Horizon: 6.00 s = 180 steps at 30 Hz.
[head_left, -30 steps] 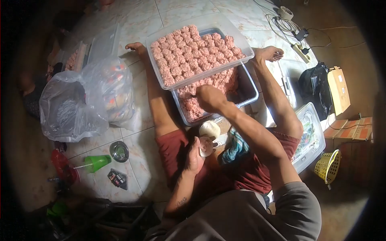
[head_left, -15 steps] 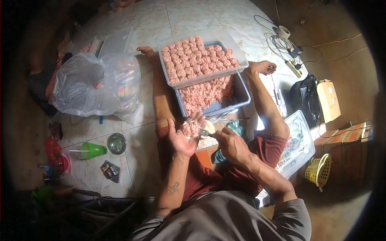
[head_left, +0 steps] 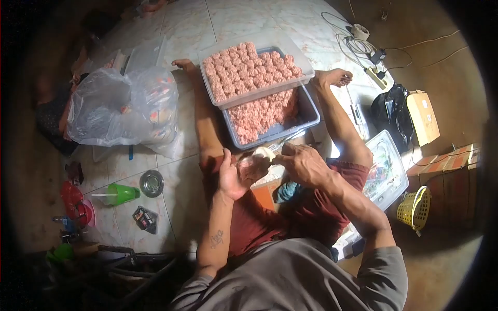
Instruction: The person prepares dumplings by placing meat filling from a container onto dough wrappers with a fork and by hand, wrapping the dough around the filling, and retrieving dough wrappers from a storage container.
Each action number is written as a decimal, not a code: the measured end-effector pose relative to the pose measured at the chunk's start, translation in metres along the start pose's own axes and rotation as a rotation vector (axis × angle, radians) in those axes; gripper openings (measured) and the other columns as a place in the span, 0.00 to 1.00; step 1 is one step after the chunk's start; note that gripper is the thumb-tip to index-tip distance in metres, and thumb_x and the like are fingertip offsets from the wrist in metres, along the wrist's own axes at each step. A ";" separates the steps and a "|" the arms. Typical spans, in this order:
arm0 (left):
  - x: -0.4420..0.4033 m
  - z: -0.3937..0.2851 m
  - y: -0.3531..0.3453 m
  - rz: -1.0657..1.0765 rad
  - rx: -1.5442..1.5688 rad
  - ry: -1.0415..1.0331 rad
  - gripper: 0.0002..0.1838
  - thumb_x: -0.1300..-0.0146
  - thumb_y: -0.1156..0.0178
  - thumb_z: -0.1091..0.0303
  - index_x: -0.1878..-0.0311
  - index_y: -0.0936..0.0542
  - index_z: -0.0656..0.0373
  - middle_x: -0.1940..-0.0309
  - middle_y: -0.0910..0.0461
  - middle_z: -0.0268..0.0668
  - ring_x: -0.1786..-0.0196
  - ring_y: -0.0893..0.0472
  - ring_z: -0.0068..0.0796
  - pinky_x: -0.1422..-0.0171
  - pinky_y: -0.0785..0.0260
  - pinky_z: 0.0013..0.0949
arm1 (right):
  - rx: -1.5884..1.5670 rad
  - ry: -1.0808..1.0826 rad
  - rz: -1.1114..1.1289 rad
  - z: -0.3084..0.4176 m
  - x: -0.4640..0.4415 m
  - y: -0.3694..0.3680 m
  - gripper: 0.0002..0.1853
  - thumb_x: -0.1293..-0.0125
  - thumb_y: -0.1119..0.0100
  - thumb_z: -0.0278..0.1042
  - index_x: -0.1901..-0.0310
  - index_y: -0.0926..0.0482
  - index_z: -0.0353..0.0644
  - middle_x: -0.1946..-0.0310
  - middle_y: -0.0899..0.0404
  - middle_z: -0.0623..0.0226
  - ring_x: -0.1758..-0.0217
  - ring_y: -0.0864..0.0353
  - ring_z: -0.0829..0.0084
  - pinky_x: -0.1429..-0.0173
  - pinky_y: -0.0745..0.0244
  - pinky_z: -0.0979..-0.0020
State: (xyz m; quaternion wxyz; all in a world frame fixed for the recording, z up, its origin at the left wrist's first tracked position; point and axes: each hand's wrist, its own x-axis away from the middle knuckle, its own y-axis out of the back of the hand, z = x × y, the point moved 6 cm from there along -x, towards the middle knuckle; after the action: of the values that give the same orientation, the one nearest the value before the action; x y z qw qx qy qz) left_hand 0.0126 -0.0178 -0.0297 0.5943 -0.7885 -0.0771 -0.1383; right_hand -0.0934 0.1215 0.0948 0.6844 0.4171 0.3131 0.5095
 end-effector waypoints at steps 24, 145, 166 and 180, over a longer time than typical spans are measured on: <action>-0.012 -0.011 0.018 -0.118 0.259 -0.474 0.43 0.28 0.54 0.30 0.42 0.25 0.71 0.44 0.19 0.52 0.46 0.20 0.49 0.33 0.27 0.49 | -0.444 -0.334 -0.366 0.028 0.017 -0.056 0.12 0.28 0.49 0.27 0.47 0.20 0.41 0.60 0.20 0.43 0.60 0.18 0.38 0.58 0.23 0.46; 0.021 -0.059 -0.103 -0.230 -1.663 -0.722 0.32 0.51 0.16 0.66 0.45 0.22 0.61 0.64 0.16 0.38 0.61 0.17 0.30 0.54 0.23 0.34 | -0.662 -0.497 -0.419 0.007 0.064 -0.026 0.07 0.30 0.39 0.21 0.52 0.21 0.34 0.63 0.18 0.49 0.64 0.16 0.55 0.59 0.22 0.60; 0.032 -0.056 -0.065 -0.192 -1.473 -0.645 0.30 0.54 0.14 0.59 0.52 0.19 0.62 0.67 0.17 0.32 0.64 0.19 0.23 0.51 0.24 0.31 | -1.778 -0.800 -0.239 -0.062 0.001 -0.127 0.09 0.20 0.43 0.41 0.55 0.25 0.45 0.73 0.30 0.77 0.79 0.38 0.84 0.75 0.42 0.78; 0.004 -0.046 -0.061 -0.180 -1.718 -0.491 0.13 0.40 0.25 0.66 0.63 0.18 0.64 0.70 0.16 0.48 0.68 0.16 0.35 0.61 0.25 0.41 | -0.490 -0.382 -0.280 0.031 0.027 0.010 0.06 0.31 0.45 0.21 0.56 0.22 0.33 0.65 0.25 0.47 0.60 0.21 0.42 0.56 0.26 0.53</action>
State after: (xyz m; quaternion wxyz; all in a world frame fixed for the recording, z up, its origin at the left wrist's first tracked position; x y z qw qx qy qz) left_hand -0.0066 -0.0449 0.0387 -0.2469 -0.9596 -0.1335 -0.0217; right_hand -0.0639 0.1412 0.1181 0.8740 0.2811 0.1018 0.3831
